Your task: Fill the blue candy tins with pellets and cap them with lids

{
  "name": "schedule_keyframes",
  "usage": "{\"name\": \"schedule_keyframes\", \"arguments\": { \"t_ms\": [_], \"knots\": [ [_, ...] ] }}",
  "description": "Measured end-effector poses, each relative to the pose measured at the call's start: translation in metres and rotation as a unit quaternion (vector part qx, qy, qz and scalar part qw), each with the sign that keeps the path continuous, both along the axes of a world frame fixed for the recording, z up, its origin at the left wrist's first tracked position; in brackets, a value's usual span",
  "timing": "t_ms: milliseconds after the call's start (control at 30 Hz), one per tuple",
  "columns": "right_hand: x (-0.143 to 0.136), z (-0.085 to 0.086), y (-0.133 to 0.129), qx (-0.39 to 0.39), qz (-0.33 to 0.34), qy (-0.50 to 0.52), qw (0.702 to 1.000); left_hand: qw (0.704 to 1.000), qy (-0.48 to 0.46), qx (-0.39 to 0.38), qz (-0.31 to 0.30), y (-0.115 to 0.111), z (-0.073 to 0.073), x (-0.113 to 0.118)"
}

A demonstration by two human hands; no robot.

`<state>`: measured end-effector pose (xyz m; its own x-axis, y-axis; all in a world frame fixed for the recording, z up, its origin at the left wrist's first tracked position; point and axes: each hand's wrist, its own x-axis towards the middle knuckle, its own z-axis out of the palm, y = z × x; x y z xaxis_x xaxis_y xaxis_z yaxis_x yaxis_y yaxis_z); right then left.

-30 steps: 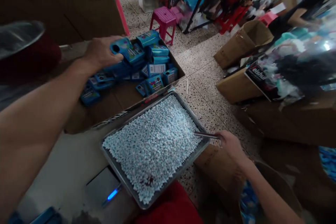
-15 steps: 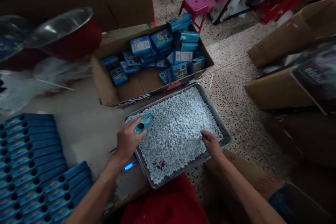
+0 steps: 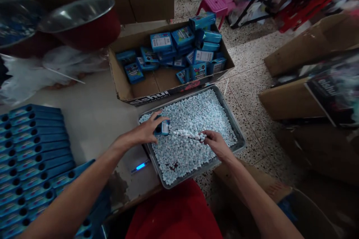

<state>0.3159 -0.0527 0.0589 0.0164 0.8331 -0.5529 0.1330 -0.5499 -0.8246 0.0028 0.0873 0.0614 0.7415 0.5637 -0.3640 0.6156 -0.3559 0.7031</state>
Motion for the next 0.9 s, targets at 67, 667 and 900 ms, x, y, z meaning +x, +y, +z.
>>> {"name": "schedule_keyframes", "arguments": {
  "t_ms": [67,667,900],
  "knots": [
    [-0.002,0.007,0.0,-0.003,0.014,-0.007,1.0,0.999,-0.044,0.02,-0.022,0.003,-0.002,-0.006],
    [-0.086,0.1,0.052,0.091,0.271,-0.44,0.851,0.967,0.036,0.247,0.049,-0.031,0.028,0.004],
    [-0.007,0.102,0.008,0.083,0.161,-0.429,0.885,0.959,-0.015,0.238,0.155,-0.031,0.004,-0.006]
  ]
}}
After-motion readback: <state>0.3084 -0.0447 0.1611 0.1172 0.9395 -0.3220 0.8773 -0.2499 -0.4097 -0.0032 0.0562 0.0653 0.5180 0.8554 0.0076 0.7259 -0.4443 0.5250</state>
